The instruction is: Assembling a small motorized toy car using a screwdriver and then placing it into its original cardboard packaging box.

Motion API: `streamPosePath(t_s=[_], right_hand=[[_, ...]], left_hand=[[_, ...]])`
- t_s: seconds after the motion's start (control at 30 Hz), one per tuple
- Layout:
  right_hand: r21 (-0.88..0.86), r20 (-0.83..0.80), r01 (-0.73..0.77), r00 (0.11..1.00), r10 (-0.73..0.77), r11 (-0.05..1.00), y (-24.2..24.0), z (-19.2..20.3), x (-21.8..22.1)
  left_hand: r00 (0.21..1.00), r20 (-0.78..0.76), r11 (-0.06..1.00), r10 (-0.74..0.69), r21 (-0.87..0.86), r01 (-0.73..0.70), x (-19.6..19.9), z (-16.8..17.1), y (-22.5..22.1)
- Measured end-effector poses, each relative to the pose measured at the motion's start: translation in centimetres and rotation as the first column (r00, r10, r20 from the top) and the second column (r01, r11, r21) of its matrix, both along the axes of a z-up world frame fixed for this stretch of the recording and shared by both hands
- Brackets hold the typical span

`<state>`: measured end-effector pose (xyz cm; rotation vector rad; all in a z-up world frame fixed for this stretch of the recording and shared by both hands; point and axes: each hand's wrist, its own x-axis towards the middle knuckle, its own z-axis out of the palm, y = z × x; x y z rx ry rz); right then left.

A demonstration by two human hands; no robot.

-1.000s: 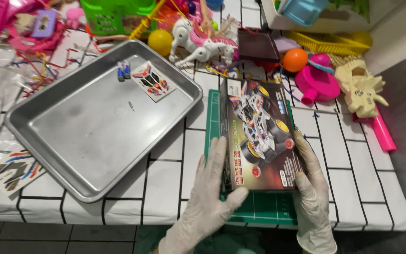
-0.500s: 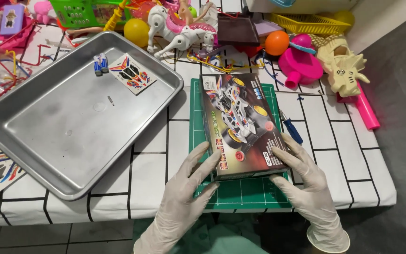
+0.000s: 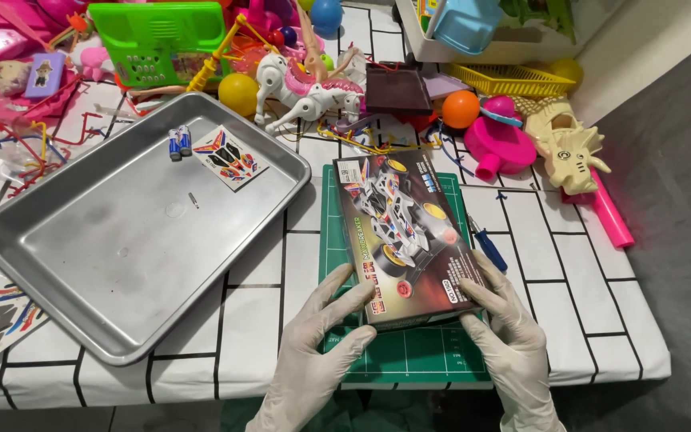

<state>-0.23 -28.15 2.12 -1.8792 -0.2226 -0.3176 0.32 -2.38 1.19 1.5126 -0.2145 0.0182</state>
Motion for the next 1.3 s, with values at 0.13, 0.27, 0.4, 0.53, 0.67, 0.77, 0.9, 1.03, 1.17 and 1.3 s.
streamPosePath(t_s=[0.13, 0.27, 0.4, 0.53, 0.67, 0.77, 0.9, 1.03, 1.17, 1.3], right_hand=[[0.085, -0.045, 0.005, 0.999, -0.001, 0.996, 0.3, -0.3, -0.2], [0.136, -0.053, 0.033, 0.998, -0.026, 0.99, 0.7, -0.2, -0.4], [0.101, -0.045, 0.094, 0.995, -0.09, 0.99, 0.2, -1.3, -0.5], [0.157, -0.056, 0.079, 0.996, -0.071, 0.984, 0.9, -1.1, -0.2], [0.166, -0.064, 0.095, 0.994, -0.085, 0.981, 0.9, -1.1, -0.2], [0.161, -0.056, 0.116, 0.993, -0.108, 0.98, 1.3, -0.5, -0.5], [0.158, -0.139, 0.168, 0.979, -0.147, 0.973, 1.4, 0.1, -1.0], [0.172, -0.137, 0.178, 0.978, -0.155, 0.969, 1.3, -0.3, -1.2], [0.139, -0.096, 0.166, 0.984, -0.153, 0.976, 1.7, 0.1, -1.6], [0.105, -0.053, 0.13, 0.991, -0.125, 0.986, 2.1, 0.8, -1.7]], left_hand=[[0.982, -0.173, 0.995, 0.081, -0.04, -0.089, 0.0, 0.2, -0.5], [0.991, -0.12, 0.998, 0.063, -0.024, -0.066, -0.1, 0.5, -0.6], [0.978, -0.2, 0.998, 0.06, 0.002, -0.06, 0.0, 1.1, -0.6], [0.988, -0.141, 0.998, 0.07, 0.01, -0.069, 0.1, 1.0, -0.9], [0.99, -0.121, 0.997, 0.07, -0.011, -0.072, 0.1, 1.0, -1.1], [0.986, -0.153, 0.997, 0.069, -0.033, -0.075, -0.2, 1.3, -1.1], [0.986, -0.16, 0.998, 0.055, -0.023, -0.06, -0.3, 1.5, -1.1], [0.987, -0.153, 0.998, 0.05, -0.031, -0.055, -0.5, 1.6, -1.0], [0.994, -0.099, 0.999, 0.041, 0.028, -0.038, -0.7, 1.8, -0.5], [0.996, 0.07, 0.992, -0.054, 0.122, 0.045, -0.9, 1.4, -0.1]])
